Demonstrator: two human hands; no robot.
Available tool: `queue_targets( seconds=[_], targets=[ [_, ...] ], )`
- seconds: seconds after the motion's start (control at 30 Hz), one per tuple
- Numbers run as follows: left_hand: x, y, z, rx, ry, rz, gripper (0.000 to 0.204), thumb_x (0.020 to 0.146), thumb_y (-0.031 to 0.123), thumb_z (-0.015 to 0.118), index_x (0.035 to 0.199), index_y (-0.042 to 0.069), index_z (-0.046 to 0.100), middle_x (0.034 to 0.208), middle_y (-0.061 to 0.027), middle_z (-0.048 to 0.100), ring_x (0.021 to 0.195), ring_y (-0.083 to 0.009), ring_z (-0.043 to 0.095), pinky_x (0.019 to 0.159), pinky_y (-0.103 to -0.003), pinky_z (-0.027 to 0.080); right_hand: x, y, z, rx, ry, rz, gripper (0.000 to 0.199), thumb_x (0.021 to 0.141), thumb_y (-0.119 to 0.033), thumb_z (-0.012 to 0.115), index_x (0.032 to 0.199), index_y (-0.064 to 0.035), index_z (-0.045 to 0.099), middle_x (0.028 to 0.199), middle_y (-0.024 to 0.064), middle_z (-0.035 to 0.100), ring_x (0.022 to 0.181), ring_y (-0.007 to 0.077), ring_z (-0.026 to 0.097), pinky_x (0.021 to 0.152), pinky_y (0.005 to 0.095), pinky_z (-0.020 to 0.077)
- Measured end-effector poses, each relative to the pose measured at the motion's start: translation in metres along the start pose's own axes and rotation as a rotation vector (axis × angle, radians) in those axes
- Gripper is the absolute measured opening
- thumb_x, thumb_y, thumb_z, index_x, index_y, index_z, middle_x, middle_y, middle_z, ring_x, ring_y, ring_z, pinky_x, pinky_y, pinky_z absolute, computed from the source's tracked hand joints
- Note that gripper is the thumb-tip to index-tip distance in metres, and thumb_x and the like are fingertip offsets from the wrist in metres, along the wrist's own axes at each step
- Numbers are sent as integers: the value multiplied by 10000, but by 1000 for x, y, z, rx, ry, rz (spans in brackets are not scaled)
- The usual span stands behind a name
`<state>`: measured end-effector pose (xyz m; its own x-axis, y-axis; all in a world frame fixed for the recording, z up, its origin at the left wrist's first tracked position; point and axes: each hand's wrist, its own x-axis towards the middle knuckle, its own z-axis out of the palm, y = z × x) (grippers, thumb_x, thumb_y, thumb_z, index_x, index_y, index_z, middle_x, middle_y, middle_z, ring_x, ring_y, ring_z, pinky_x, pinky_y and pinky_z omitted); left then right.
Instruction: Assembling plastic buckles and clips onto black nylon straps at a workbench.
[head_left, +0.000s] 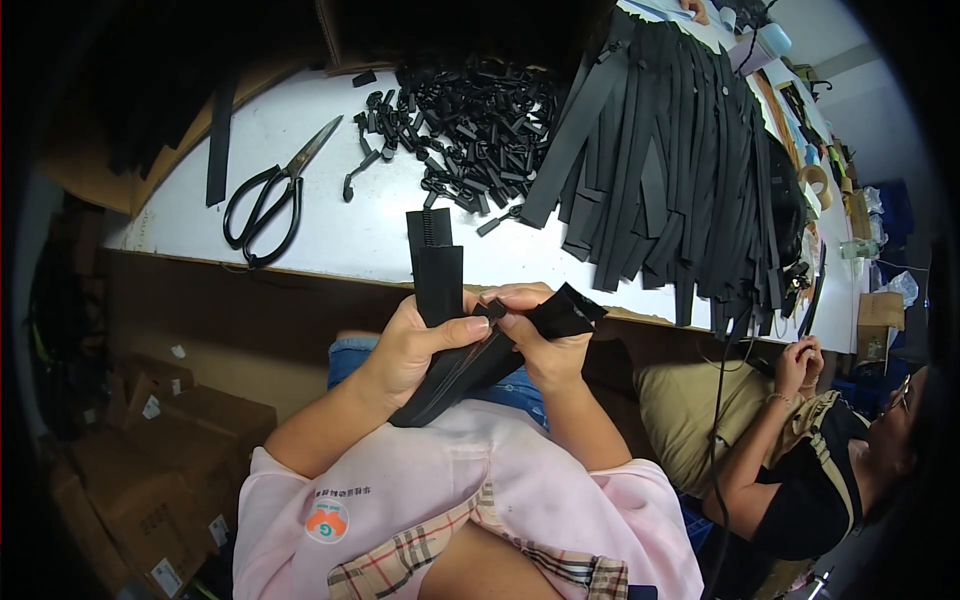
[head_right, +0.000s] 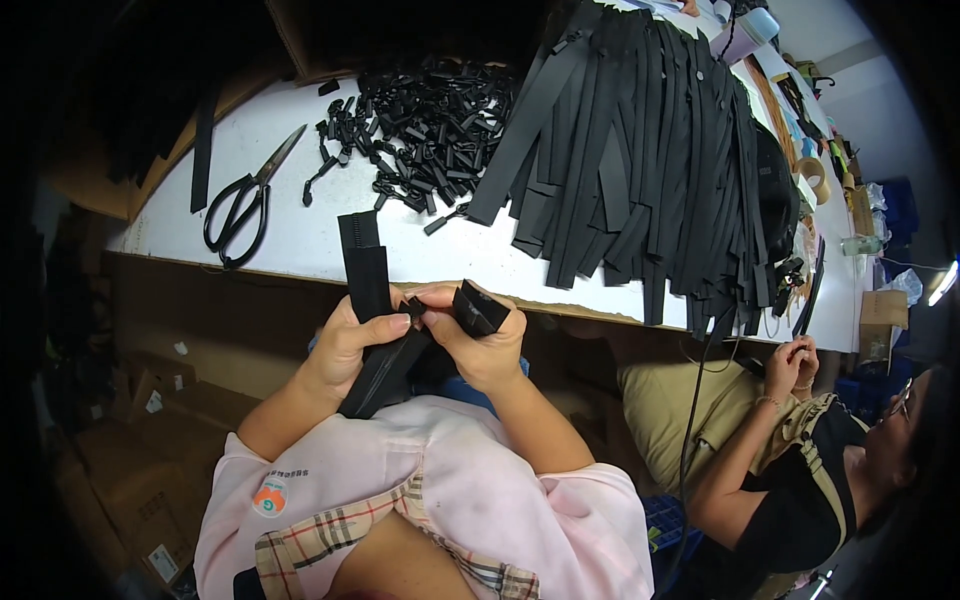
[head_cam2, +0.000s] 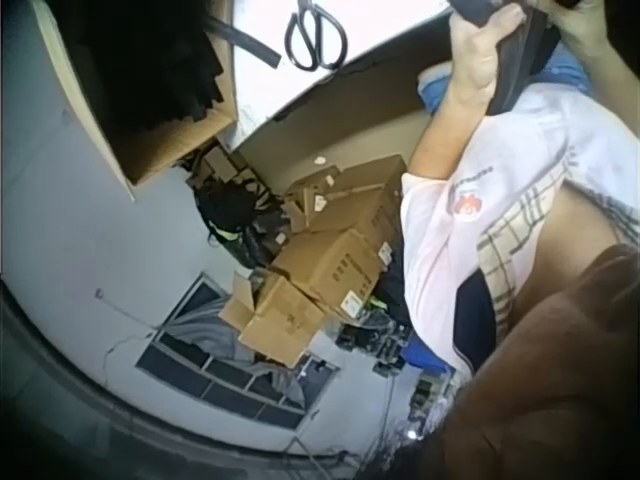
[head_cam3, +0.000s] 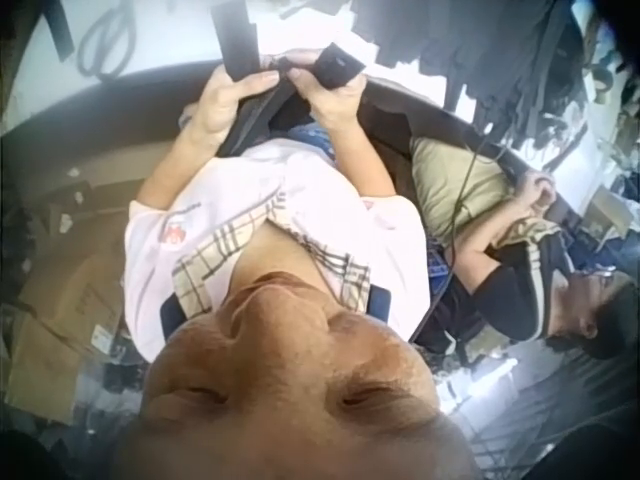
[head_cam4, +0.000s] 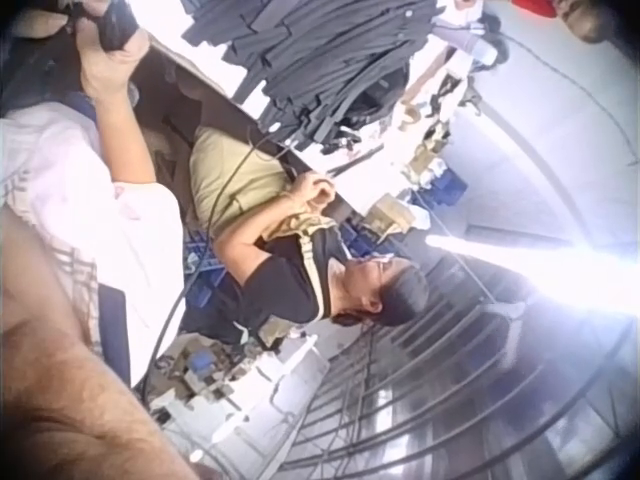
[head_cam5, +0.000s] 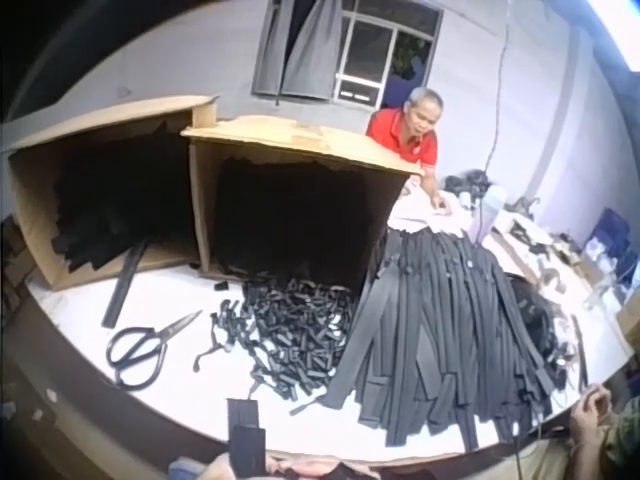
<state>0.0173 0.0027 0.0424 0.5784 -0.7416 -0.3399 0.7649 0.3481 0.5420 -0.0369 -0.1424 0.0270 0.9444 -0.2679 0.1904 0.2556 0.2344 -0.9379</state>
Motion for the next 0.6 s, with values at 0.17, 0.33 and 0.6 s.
queue_targets(
  seconds=[0.17, 0.33, 0.6],
  targets=[
    [2, 0, 1, -19, -27, -1, 128, 777, 44, 590, 892, -7, 569, 827, -58, 586, 733, -94, 558, 678, -206, 443, 0, 5, 2, -314, -1, -252, 234, 698, 138, 574, 905, 33, 607, 912, 150, 626, 772, 175, 607, 647, 257, 503],
    [0, -3, 8, -25, 80, 40, 63, 782, 61, 605, 817, 12, 583, 742, -34, 578, 638, -74, 550, 576, -188, 439, -4, 15, 5, -342, 59, -353, 269, 685, 150, 570, 925, 32, 593, 917, 159, 622, 807, 228, 617, 703, 281, 504],
    [0, -2, 1, -88, 34, 19, 73, 785, 56, 587, 826, 7, 552, 766, -66, 590, 668, -103, 568, 605, -206, 456, -3, 11, 7, -399, 27, -426, 303, 642, 185, 522, 904, 46, 582, 908, 179, 616, 843, 258, 618, 725, 291, 498]
  ],
)
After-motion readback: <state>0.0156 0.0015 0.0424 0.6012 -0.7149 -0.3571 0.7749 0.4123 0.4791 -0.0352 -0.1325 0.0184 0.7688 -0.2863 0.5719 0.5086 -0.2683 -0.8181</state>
